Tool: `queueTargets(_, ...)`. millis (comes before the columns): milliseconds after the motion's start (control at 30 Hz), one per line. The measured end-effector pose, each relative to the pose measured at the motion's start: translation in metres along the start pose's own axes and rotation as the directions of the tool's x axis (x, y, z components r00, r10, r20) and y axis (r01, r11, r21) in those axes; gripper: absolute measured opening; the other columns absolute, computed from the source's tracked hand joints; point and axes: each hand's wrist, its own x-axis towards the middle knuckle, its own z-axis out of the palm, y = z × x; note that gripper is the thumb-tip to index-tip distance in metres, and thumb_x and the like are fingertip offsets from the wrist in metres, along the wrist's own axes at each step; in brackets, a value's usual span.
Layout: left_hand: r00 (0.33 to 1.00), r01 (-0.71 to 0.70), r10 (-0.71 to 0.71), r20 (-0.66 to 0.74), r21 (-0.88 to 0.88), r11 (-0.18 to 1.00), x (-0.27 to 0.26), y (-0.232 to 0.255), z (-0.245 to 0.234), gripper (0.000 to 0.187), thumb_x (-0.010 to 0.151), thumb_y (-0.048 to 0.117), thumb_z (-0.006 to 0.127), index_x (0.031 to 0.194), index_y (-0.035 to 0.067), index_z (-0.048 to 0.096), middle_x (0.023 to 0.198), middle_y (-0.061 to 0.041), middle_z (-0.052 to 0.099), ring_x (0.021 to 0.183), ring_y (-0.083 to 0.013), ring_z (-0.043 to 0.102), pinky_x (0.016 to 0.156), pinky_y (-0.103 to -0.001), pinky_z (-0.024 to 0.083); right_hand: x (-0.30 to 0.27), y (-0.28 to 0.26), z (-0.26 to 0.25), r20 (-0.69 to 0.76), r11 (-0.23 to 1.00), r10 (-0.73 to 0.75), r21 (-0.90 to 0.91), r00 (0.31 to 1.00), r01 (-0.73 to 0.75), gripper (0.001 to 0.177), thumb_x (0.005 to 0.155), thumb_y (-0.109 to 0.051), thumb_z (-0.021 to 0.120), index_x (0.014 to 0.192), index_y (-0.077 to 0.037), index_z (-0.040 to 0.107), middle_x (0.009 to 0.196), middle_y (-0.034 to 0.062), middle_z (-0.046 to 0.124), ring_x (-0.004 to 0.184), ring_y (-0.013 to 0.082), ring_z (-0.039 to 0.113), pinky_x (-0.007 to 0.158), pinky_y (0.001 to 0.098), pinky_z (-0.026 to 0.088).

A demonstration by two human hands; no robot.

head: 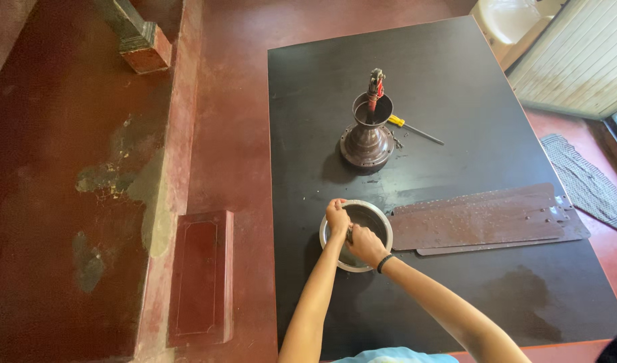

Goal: The person cleans a metal object by first dipping a cloth into a bowl of water and wringing it out. They then wipe the exterior and interior of the metal object with the damp cloth, removing a red ribbon in the process. The person continues to wipe the object thoroughly with the cloth.

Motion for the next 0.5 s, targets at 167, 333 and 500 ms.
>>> queueTargets(167, 0.998, 0.000, 0.004, -0.065, 0.060, 0.998, -0.007, 0.002, -0.004, 0.027, 0.108, 0.021, 0.039, 0.102, 0.005, 0.061, 0.053, -0.009, 0.053, 0.038, -0.0189, 0.052, 0.036, -0.034, 0.042, -0.003, -0.001, 0.005, -0.007, 0.994, -0.025, -0.105, 1.000, 0.024, 0.041, 0.084, -0.025, 0.073, 0.110, 0.002, 0.056, 0.094, 0.0265, 0.072, 0.087, 0.0436, 0.072, 0.076, 0.0503, 0.059)
queueTargets(333, 0.993, -0.071, 0.078, -0.088, 0.078, 0.994, -0.018, 0.003, -0.005, 0.028, 0.108, 0.022, 0.042, 0.102, 0.004, 0.063, 0.056, -0.012, 0.057, 0.043, -0.0204, 0.055, 0.043, -0.035, 0.045, -0.009, 0.000, -0.001, -0.059, 0.984, -0.105, -0.148, 0.993, 0.095, 0.046, 0.081, -0.026, 0.076, 0.114, -0.001, 0.055, 0.091, 0.0239, 0.072, 0.084, 0.0424, 0.071, 0.074, 0.0521, 0.057)
queueTargets(500, 0.970, -0.227, 0.240, -0.036, 0.216, 0.950, -0.015, 0.010, -0.009, 0.021, 0.096, 0.022, 0.064, 0.101, 0.003, 0.067, 0.078, -0.012, 0.077, 0.071, -0.0210, 0.075, 0.067, -0.034, 0.057, 0.004, 0.025, -0.018, -0.117, 0.997, -0.037, -0.074, 0.992, 0.028, 0.051, 0.080, -0.031, 0.078, 0.117, -0.003, 0.058, 0.098, 0.0247, 0.072, 0.097, 0.0430, 0.069, 0.085, 0.0523, 0.055)
